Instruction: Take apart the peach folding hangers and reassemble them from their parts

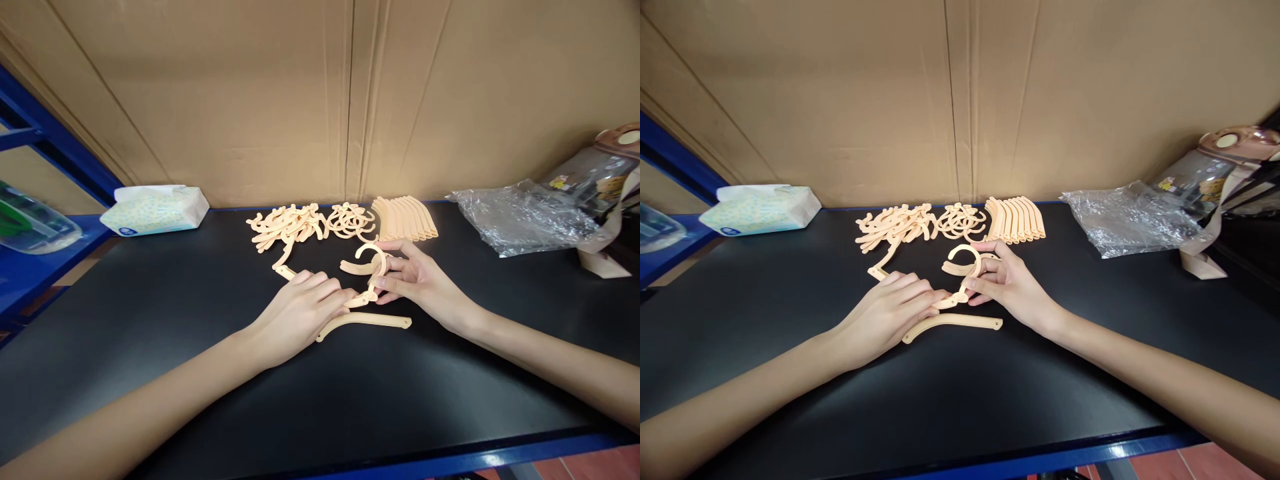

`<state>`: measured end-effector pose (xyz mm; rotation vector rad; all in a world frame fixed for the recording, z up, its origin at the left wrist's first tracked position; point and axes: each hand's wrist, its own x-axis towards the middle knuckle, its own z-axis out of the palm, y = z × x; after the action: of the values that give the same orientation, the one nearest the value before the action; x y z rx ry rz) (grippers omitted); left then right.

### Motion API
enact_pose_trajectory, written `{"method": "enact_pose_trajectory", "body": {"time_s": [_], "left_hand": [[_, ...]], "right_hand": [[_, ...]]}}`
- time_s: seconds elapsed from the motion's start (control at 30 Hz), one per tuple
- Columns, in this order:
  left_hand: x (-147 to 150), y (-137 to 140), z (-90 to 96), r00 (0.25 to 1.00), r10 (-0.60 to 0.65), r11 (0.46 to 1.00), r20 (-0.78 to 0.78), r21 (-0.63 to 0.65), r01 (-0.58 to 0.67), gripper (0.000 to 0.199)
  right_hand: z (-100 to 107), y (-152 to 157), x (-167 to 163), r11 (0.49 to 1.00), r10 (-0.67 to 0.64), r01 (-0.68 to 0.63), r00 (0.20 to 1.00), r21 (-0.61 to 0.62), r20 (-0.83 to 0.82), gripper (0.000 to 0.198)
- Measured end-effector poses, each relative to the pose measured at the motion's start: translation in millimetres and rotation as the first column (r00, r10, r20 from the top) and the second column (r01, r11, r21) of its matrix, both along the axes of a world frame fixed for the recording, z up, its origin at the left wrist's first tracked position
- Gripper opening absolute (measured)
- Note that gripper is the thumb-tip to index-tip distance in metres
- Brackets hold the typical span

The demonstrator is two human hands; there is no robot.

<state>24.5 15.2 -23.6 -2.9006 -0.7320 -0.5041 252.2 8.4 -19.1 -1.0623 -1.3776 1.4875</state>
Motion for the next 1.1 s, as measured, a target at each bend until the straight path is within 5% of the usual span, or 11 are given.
{"method": "enact_pose_trajectory", "body": {"time_s": [1.1], "left_hand": [[2.3, 0.8, -2.0, 1.000, 0.005, 1.000, -0.017, 0.008, -0.005, 0.022]], "right_hand": [[-0.7, -5.2, -2.1, 0.994, -0.017, 0.009, 0.997, 0.112, 0.076, 0.045]]}}
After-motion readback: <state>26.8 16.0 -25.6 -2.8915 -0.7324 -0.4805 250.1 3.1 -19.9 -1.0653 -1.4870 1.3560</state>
